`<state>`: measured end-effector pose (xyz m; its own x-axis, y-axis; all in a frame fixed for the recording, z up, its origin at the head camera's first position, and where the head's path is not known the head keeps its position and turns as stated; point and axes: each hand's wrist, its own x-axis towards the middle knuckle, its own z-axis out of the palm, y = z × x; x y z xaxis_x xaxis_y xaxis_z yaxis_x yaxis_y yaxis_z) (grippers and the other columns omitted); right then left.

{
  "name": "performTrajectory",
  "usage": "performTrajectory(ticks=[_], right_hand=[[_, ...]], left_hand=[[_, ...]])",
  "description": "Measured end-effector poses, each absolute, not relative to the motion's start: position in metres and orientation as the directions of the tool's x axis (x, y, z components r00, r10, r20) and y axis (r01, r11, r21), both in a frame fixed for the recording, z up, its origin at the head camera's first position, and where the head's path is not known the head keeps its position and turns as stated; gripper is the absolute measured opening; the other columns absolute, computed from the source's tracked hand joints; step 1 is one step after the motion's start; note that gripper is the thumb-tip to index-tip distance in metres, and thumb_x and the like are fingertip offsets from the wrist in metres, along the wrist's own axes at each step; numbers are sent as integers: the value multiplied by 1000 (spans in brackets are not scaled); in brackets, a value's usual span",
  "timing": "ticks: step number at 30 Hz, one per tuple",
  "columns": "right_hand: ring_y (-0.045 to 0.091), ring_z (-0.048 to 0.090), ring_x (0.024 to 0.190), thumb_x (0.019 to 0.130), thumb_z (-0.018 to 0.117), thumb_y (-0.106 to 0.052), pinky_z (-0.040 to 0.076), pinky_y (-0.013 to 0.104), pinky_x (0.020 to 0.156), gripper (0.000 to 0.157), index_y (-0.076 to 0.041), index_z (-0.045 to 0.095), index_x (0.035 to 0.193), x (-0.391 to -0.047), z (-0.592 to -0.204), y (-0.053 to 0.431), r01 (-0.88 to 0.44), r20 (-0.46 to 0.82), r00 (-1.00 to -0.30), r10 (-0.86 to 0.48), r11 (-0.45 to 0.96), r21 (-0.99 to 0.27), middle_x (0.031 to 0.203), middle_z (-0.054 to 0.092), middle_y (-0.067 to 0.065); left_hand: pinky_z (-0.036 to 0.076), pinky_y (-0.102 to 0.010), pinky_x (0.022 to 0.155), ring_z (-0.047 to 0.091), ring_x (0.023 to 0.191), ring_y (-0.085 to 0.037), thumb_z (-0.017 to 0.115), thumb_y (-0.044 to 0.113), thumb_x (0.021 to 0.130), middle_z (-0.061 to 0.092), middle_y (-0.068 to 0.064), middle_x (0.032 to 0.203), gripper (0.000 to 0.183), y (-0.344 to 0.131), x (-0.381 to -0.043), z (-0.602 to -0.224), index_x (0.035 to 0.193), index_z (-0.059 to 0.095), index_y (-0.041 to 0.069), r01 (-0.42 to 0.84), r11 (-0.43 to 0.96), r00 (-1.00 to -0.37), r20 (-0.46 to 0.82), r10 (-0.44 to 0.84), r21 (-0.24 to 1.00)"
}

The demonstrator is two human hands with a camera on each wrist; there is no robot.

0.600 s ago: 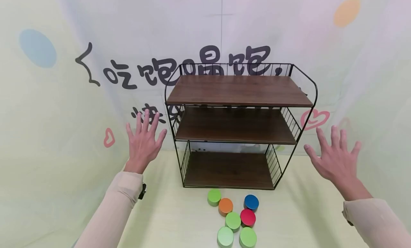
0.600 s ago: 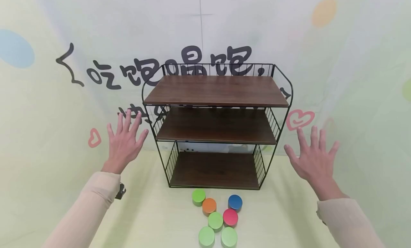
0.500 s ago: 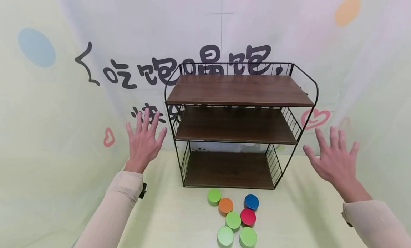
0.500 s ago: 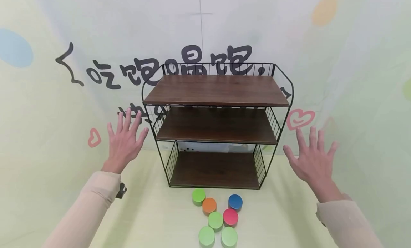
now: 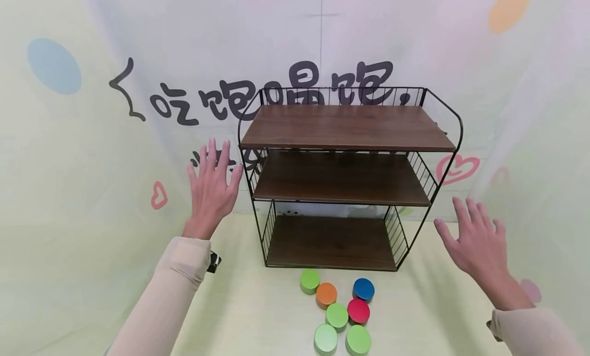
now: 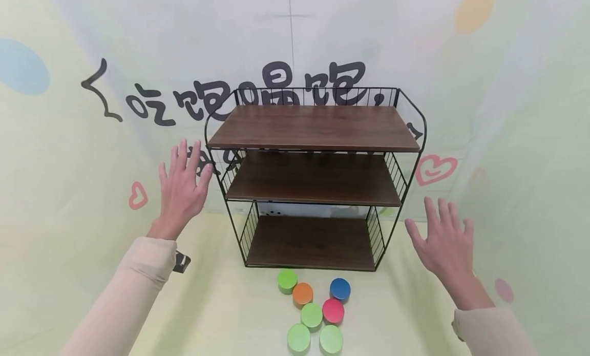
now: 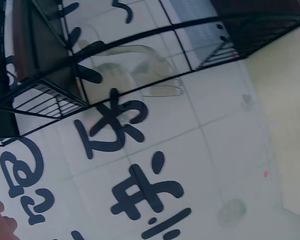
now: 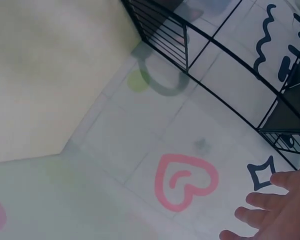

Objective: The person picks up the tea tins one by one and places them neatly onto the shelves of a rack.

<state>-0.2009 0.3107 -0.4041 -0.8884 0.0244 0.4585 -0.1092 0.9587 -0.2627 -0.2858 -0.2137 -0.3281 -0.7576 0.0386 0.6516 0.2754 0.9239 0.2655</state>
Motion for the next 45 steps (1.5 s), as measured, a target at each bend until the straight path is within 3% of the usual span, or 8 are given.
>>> performTrajectory(ticks=[11, 20, 24, 29, 38, 45], right_hand=[[49, 49, 120, 97, 59, -38, 34, 67, 91, 58, 0, 49, 139, -186, -426, 298, -109, 502, -862, 76, 937, -330, 134, 53, 29], [49, 65, 84, 88, 69, -32, 47, 62, 69, 42, 2, 69, 112, -180, -448, 287, -136, 578, -813, 68, 944, -302, 102, 70, 27], [45, 67, 75, 87, 71, -32, 48, 58, 60, 38, 2, 72, 104, -177, -460, 279, -166, 581, -813, 41, 940, -298, 92, 73, 21], [38, 66, 65, 84, 74, -30, 48, 52, 52, 33, 0, 73, 98, -176, -478, 268, -219, 582, -813, -15, 934, -282, 83, 73, 15], [29, 64, 63, 82, 79, -29, 51, 43, 52, 32, -2, 74, 98, -173, -500, 248, -239, 474, -877, -78, 927, -289, 84, 73, 12], [32, 69, 82, 83, 81, -24, 57, 48, 69, 33, -2, 73, 106, -174, -519, 238, -319, 417, -892, -176, 897, -305, 97, 73, 13]], left_hand=[[18, -55, 116, 19, 150, -28, 37, 48, 102, 16, -6, 166, 65, -194, -282, -297, 160, 24, 21, 421, 851, -664, 746, 54, 312], [22, -54, 117, 15, 150, -12, 48, 53, 100, 5, 17, 165, 80, -184, -284, -285, 161, 4, 28, 493, 733, -730, 682, 55, 468], [24, -57, 115, 18, 149, -10, 55, 54, 97, 5, 18, 164, 88, -178, -287, -281, 160, -1, 34, 528, 669, -753, 653, 84, 523], [24, -55, 116, 20, 148, -9, 64, 55, 92, 7, 17, 165, 95, -173, -291, -276, 160, 1, 33, 552, 642, -745, 660, 94, 532], [22, -45, 118, 16, 147, -4, 80, 50, 80, 12, 24, 161, 107, -172, -298, -269, 159, 9, 40, 532, 652, -772, 626, 111, 540], [26, -41, 117, 21, 146, -1, 88, 43, 73, 18, 19, 162, 105, -173, -301, -267, 154, 27, 19, 567, 629, -744, 658, 114, 532]])
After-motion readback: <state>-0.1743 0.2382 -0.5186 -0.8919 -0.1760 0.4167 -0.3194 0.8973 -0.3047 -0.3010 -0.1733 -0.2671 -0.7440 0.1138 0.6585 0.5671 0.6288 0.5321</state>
